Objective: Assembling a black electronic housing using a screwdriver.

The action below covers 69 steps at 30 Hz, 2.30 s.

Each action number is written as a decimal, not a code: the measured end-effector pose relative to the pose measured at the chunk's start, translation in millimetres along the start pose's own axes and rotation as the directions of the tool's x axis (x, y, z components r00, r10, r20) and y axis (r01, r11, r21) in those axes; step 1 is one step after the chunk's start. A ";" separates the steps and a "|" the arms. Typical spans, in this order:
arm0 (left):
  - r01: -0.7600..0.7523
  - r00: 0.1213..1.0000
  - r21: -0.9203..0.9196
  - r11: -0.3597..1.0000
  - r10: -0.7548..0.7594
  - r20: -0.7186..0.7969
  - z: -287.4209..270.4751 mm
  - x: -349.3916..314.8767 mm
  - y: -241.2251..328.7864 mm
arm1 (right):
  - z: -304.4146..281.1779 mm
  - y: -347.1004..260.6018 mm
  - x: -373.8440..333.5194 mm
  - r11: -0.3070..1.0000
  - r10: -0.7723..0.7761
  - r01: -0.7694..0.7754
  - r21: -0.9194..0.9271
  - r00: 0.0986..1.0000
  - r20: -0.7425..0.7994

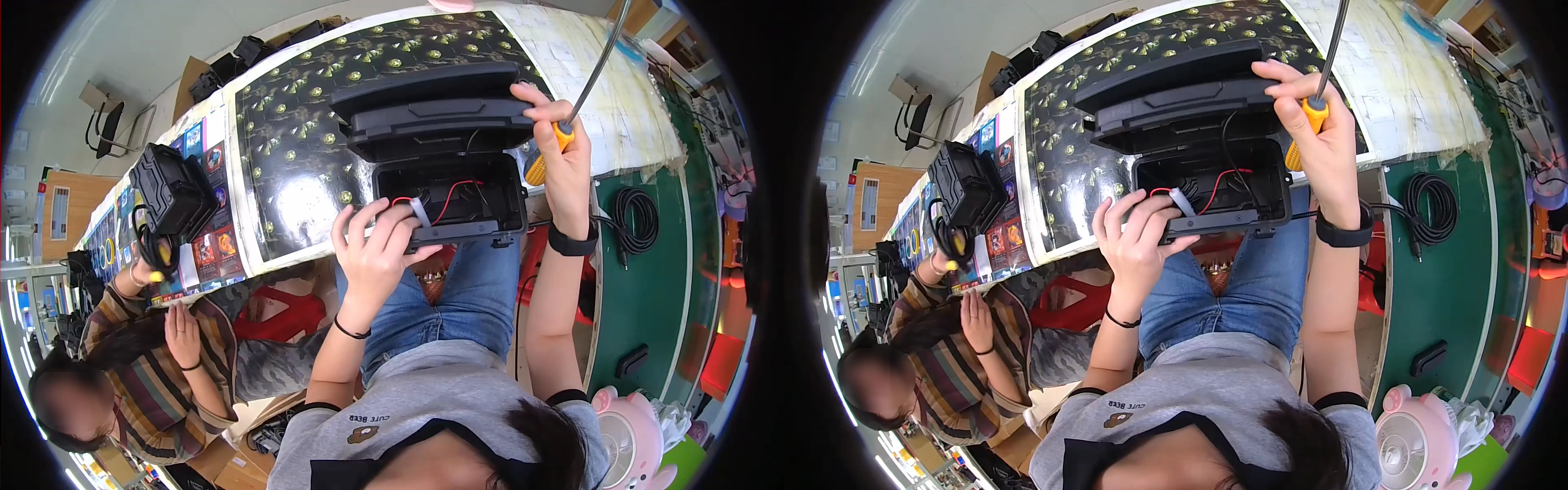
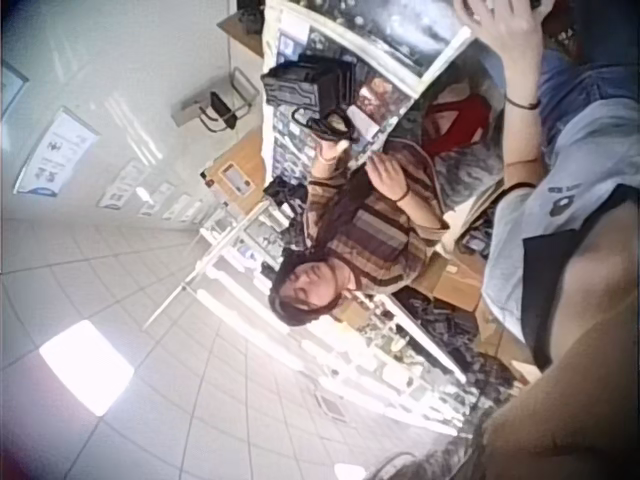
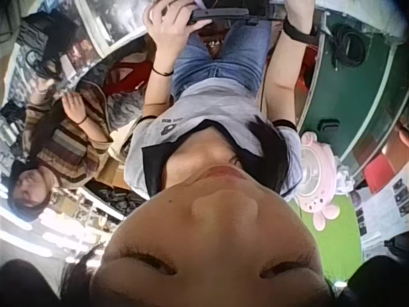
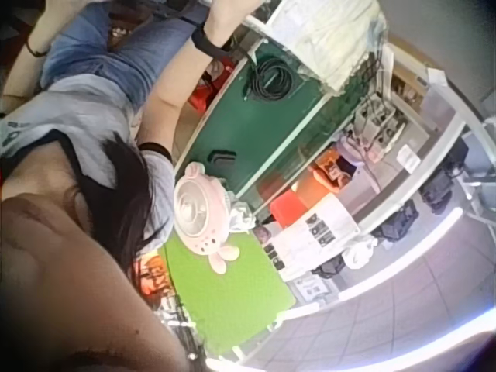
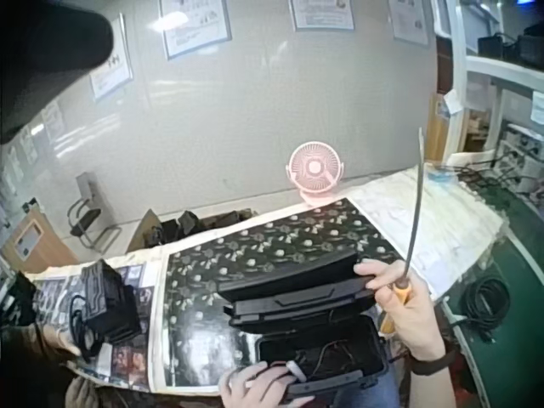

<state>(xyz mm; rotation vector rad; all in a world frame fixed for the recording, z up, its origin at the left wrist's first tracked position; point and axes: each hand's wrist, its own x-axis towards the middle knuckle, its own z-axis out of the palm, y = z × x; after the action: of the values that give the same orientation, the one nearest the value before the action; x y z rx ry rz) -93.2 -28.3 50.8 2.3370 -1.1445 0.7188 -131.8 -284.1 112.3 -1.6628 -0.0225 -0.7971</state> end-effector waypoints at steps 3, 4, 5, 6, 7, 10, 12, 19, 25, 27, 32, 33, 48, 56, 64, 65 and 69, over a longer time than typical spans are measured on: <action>0.072 0.993 -0.185 0.980 -0.088 -0.081 4.8 9.1 -0.7 | 0.0 -1.4 -2.5 0.996 -0.045 0.047 -0.081 0.999 0.027; 0.096 0.977 -0.310 0.946 -0.150 -0.155 8.1 12.5 -1.9 | 0.7 -1.2 -3.3 0.996 -0.046 0.048 -0.078 0.998 0.032; 0.049 0.972 -0.322 0.945 -0.119 -0.201 11.2 15.3 -3.9 | 1.1 -1.2 -5.0 0.994 -0.045 0.048 -0.095 0.998 0.034; 0.073 0.973 -0.322 0.944 -0.138 -0.184 14.7 17.6 -5.9 | 1.6 -1.2 -7.2 0.992 -0.047 0.051 -0.115 0.998 0.036; 0.067 0.976 -0.329 0.942 -0.130 -0.174 18.6 20.2 -8.3 | 1.6 -1.2 -8.7 0.987 -0.035 0.040 -0.159 0.999 0.035; 0.077 0.972 -0.354 0.932 -0.150 -0.183 26.9 22.3 -11.1 | 2.0 -1.5 -14.9 0.978 0.023 -0.015 -0.210 0.999 0.038; 0.211 0.931 -0.420 0.882 -0.313 -0.189 29.3 20.6 -8.7 | 2.5 -1.4 -18.1 0.982 0.032 -0.023 -0.187 0.999 0.043; 0.308 0.873 -0.610 0.730 -0.472 -0.124 33.9 26.7 -0.2 | 7.6 5.0 -20.3 0.972 0.059 -0.056 -0.230 0.998 0.007; 0.345 0.826 -0.735 0.584 -0.561 -0.058 28.1 27.5 3.9 | 8.3 8.9 -23.1 0.978 0.043 -0.042 -0.203 0.999 -0.003; 0.353 0.829 -0.725 0.591 -0.557 -0.050 27.1 26.4 5.1 | 8.9 10.3 -22.5 0.980 0.039 -0.039 -0.197 0.999 -0.004; 0.357 0.896 -0.541 0.762 -0.443 -0.032 13.1 26.3 -1.0 | 9.8 11.7 -21.0 0.980 0.038 -0.042 -0.195 0.999 -0.023; 0.321 0.911 -0.563 0.762 -0.412 -0.038 10.0 27.1 -0.6 | 9.6 11.9 -20.6 0.981 0.039 -0.042 -0.191 0.999 -0.023; 0.086 0.948 -0.433 0.897 -0.208 -0.243 -7.5 41.8 -14.8 | 8.1 21.0 -11.9 0.986 0.038 -0.039 -0.163 0.999 -0.008; -0.002 0.914 -0.384 0.923 -0.155 -0.376 -25.3 108.7 -34.1 | 8.6 22.0 -11.1 0.987 0.036 -0.035 -0.154 0.999 0.005; 0.010 0.988 -0.191 0.982 0.020 0.155 11.5 145.2 -11.2 | 8.6 25.0 -8.7 0.989 0.065 -0.065 -0.133 0.998 -0.001; -0.034 0.997 -0.100 0.994 0.041 0.064 15.7 144.3 -13.1 | 9.7 26.6 -6.3 0.991 0.059 -0.059 -0.116 0.998 -0.005; -0.061 0.997 0.054 0.997 0.064 -0.047 25.2 137.1 -16.4 | 10.0 27.4 -3.4 0.992 0.058 -0.056 -0.111 0.998 0.013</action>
<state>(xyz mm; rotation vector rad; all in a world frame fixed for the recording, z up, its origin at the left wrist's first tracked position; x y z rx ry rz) -1.7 -114.0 114.0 2.3227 -1.1959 0.8331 -117.8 -281.4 86.7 -1.7668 0.0590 -0.7530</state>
